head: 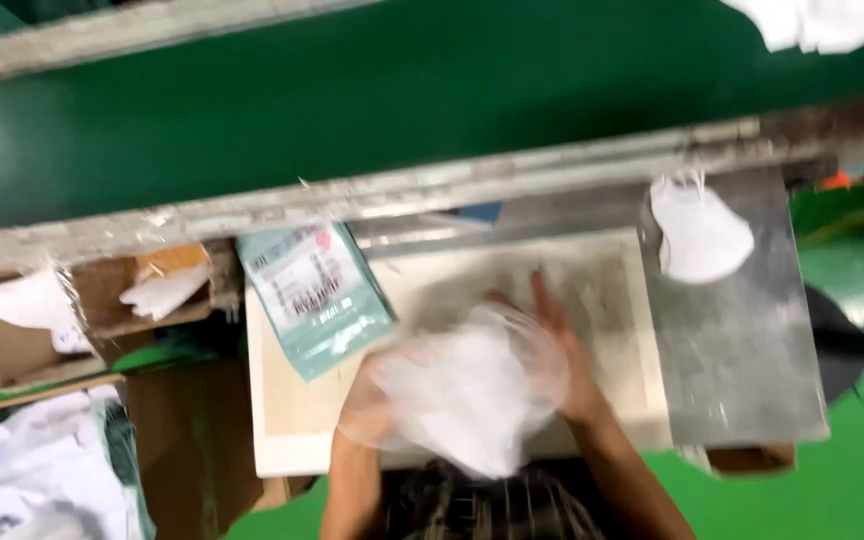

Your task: Packing facial masks into plastic pouches at a manufacturing workstation.

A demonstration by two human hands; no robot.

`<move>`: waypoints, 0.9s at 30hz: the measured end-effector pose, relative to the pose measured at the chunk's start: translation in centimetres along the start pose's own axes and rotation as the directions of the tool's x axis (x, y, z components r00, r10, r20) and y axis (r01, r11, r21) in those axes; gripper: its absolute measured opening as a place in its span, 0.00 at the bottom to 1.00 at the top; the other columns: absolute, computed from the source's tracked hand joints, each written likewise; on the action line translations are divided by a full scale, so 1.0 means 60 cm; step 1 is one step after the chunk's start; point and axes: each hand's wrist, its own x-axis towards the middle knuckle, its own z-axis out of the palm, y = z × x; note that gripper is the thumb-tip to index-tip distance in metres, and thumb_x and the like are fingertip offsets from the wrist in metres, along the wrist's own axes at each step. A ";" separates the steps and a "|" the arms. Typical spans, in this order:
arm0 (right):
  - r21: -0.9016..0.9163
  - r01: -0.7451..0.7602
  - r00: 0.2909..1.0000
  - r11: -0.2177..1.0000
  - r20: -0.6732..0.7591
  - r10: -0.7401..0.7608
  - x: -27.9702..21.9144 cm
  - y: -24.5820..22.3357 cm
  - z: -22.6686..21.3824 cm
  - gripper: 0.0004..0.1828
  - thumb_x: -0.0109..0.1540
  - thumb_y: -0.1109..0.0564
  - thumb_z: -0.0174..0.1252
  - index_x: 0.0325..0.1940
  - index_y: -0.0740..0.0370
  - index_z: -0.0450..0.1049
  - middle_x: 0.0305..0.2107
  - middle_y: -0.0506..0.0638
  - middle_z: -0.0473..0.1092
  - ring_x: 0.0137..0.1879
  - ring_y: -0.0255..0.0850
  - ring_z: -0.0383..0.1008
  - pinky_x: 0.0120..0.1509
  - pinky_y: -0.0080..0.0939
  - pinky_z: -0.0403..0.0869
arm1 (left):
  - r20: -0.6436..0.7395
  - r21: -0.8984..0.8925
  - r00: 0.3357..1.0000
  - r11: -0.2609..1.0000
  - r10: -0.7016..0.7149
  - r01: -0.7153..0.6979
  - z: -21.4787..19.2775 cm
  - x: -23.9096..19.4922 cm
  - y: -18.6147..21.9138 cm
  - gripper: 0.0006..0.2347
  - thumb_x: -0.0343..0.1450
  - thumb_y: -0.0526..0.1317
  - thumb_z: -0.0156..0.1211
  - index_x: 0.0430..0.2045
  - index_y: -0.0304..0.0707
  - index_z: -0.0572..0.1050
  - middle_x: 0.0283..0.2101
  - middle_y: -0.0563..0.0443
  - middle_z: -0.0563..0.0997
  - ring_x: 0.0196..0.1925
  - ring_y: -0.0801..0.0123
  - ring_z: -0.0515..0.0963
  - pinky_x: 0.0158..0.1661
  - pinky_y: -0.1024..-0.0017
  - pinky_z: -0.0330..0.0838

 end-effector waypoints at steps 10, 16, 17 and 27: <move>0.759 -0.273 0.931 0.591 0.053 0.362 0.024 0.028 -0.050 0.61 0.64 0.42 0.64 0.84 0.67 0.31 0.75 0.67 0.50 0.76 0.59 0.58 0.75 0.61 0.64 | -0.036 -0.198 0.996 0.976 0.084 -0.089 0.050 0.039 -0.057 0.22 0.66 0.34 0.72 0.54 0.32 0.71 0.55 0.41 0.77 0.55 0.57 0.79 0.55 0.62 0.73; -0.743 -0.236 0.954 0.626 -0.054 0.295 0.041 -0.041 -0.009 0.66 0.49 0.66 0.63 0.83 0.53 0.31 0.74 0.57 0.50 0.71 0.48 0.64 0.67 0.44 0.74 | 0.059 0.530 0.907 0.757 0.416 -0.382 0.077 0.029 0.001 0.34 0.57 0.37 0.78 0.58 0.33 0.66 0.59 0.37 0.73 0.63 0.43 0.68 0.63 0.54 0.61; -0.766 -0.168 0.973 0.621 -0.029 0.227 0.040 -0.034 -0.012 0.70 0.47 0.60 0.71 0.80 0.54 0.29 0.71 0.59 0.53 0.69 0.49 0.65 0.68 0.45 0.72 | 0.071 0.514 0.884 0.742 0.463 -0.430 0.081 0.029 -0.006 0.35 0.56 0.38 0.79 0.57 0.33 0.65 0.58 0.37 0.73 0.62 0.42 0.68 0.64 0.52 0.61; -0.954 -0.074 0.995 0.289 -0.053 0.079 0.026 0.001 -0.048 0.73 0.43 0.48 0.80 0.80 0.56 0.38 0.64 0.67 0.59 0.68 0.60 0.63 0.68 0.53 0.67 | -0.048 0.322 0.682 0.657 0.730 -0.682 0.139 0.050 -0.070 0.39 0.52 0.47 0.83 0.52 0.32 0.63 0.53 0.34 0.67 0.58 0.44 0.67 0.58 0.51 0.64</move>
